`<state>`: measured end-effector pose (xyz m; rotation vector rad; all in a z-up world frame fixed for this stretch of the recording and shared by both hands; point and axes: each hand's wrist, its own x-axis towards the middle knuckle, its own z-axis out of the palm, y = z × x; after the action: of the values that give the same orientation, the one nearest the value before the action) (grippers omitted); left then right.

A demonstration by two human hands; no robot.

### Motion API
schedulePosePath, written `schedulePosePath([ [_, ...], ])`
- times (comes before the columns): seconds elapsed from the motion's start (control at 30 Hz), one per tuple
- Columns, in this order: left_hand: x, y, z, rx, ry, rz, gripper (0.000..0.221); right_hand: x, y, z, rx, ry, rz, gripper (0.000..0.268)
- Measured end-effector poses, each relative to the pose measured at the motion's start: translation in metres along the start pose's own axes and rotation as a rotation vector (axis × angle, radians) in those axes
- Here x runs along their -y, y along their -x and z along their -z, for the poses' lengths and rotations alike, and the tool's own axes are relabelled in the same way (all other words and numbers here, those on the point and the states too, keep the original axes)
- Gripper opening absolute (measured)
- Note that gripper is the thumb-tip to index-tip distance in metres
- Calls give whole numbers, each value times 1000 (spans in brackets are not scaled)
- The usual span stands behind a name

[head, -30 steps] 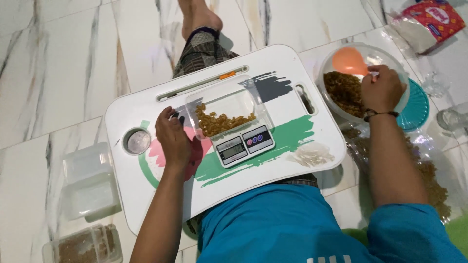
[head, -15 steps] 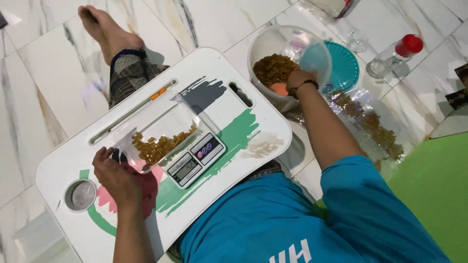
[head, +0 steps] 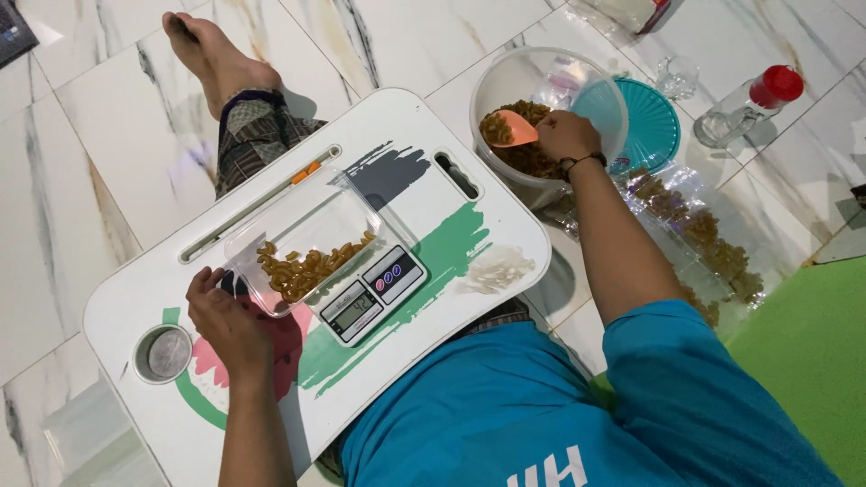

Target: Portioning food items from a large bowl into individual plastic containers using a spoon and a digital scale, then sealing and stacking them.

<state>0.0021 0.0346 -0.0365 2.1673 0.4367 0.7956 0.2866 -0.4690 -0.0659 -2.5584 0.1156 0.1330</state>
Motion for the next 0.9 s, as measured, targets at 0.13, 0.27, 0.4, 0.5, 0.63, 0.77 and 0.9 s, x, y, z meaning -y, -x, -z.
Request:
schedulePosePath([
  [0.13, 6, 0, 0, 7, 44, 6, 62, -5, -5, -4, -53, -12, 6, 30],
  [0.27, 13, -1, -4, -14, 53, -6, 62, -5, -4, 0, -78, -23, 51, 30],
  [0.4, 38, 2, -10, -42, 300, 4, 58, -25, -17, -3, -157, 17, 40, 37],
  [0.5, 7, 0, -1, -6, 192, 61, 60, -29, -24, 8, -243, 126, 96, 35],
  [0.63, -18, -1, 5, 37, 69, 122, 66, -14, -15, 38, -378, 303, 256, 29],
  [0.77, -17, -1, 6, 11, 71, 153, 57, 52, 21, 65, -281, 327, 241, 23],
  [0.9, -19, -2, 8, -10, 14, 56, 57, 136, 76, 76, -190, 270, 362, 25],
])
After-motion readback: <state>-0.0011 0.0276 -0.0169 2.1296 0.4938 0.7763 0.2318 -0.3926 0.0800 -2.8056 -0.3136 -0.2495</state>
